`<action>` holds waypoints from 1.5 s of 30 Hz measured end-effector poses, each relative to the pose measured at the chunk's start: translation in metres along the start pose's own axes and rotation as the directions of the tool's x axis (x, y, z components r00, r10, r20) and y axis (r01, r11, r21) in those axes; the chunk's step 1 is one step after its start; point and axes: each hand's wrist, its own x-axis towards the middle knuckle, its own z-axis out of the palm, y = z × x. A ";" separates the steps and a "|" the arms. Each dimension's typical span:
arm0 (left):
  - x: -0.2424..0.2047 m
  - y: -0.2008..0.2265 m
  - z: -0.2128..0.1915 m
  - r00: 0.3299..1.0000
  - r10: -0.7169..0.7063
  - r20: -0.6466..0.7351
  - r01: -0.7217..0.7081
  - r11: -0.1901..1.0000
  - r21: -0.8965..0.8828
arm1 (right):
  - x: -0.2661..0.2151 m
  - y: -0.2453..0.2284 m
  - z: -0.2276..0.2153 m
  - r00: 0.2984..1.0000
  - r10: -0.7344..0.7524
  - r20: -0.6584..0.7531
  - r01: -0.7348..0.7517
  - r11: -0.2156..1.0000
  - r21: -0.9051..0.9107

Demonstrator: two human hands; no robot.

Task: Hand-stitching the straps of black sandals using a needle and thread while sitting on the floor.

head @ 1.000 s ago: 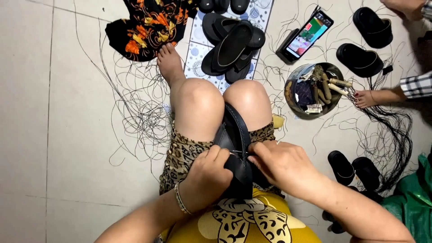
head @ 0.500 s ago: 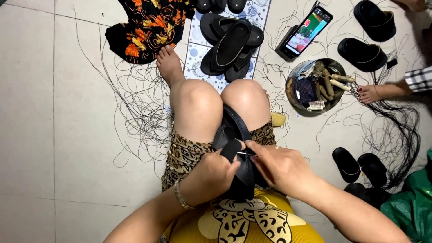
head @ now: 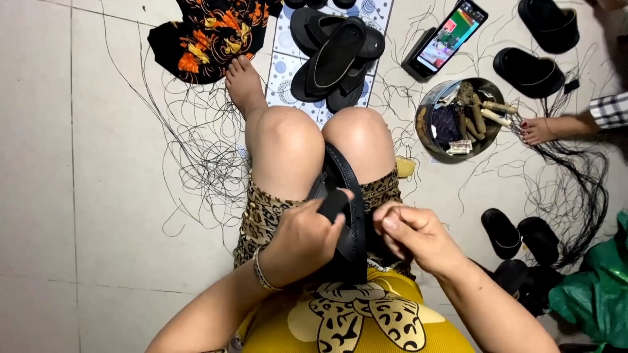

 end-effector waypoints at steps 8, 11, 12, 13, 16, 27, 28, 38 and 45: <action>0.005 0.011 -0.004 0.992 0.079 -0.100 -0.063 0.986 0.156 | -0.028 -0.033 -0.014 0.977 -0.215 0.011 0.195 0.864 -0.464; 0.007 0.016 0.001 0.993 0.102 -0.057 -0.084 0.962 0.261 | -0.012 -0.007 -0.001 0.952 -0.303 -0.047 0.217 0.774 -0.595; 0.007 0.016 0.003 0.986 0.136 -0.092 -0.105 0.953 0.284 | -0.009 0.005 0.006 0.926 -0.376 -0.041 0.295 0.786 -0.543; 0.003 0.012 0.005 0.986 0.138 -0.090 -0.107 0.952 0.287 | -0.011 0.006 0.010 0.925 -0.379 -0.041 0.298 0.787 -0.541; -0.005 0.001 0.013 0.997 0.074 -0.007 -0.069 0.963 0.262 | -0.014 0.009 0.015 0.969 -0.185 -0.162 0.148 0.965 -0.217; 0.002 0.008 0.002 0.970 -0.074 -0.230 0.097 0.991 0.089 | -0.012 0.011 0.012 0.982 -0.117 -0.145 0.098 0.987 -0.130; 0.001 0.005 0.004 0.970 -0.073 -0.231 0.097 0.991 0.093 | -0.008 0.015 0.011 0.983 -0.119 -0.142 0.101 0.986 -0.130; -0.003 -0.008 -0.018 0.825 -0.565 0.032 0.488 0.682 -0.545 | -0.003 0.009 0.002 0.981 -0.068 0.184 0.038 0.986 0.162; -0.007 0.025 -0.029 0.889 -0.363 0.277 0.370 0.216 -0.904 | 0.027 -0.007 0.058 0.641 -0.743 0.195 0.520 0.233 -0.822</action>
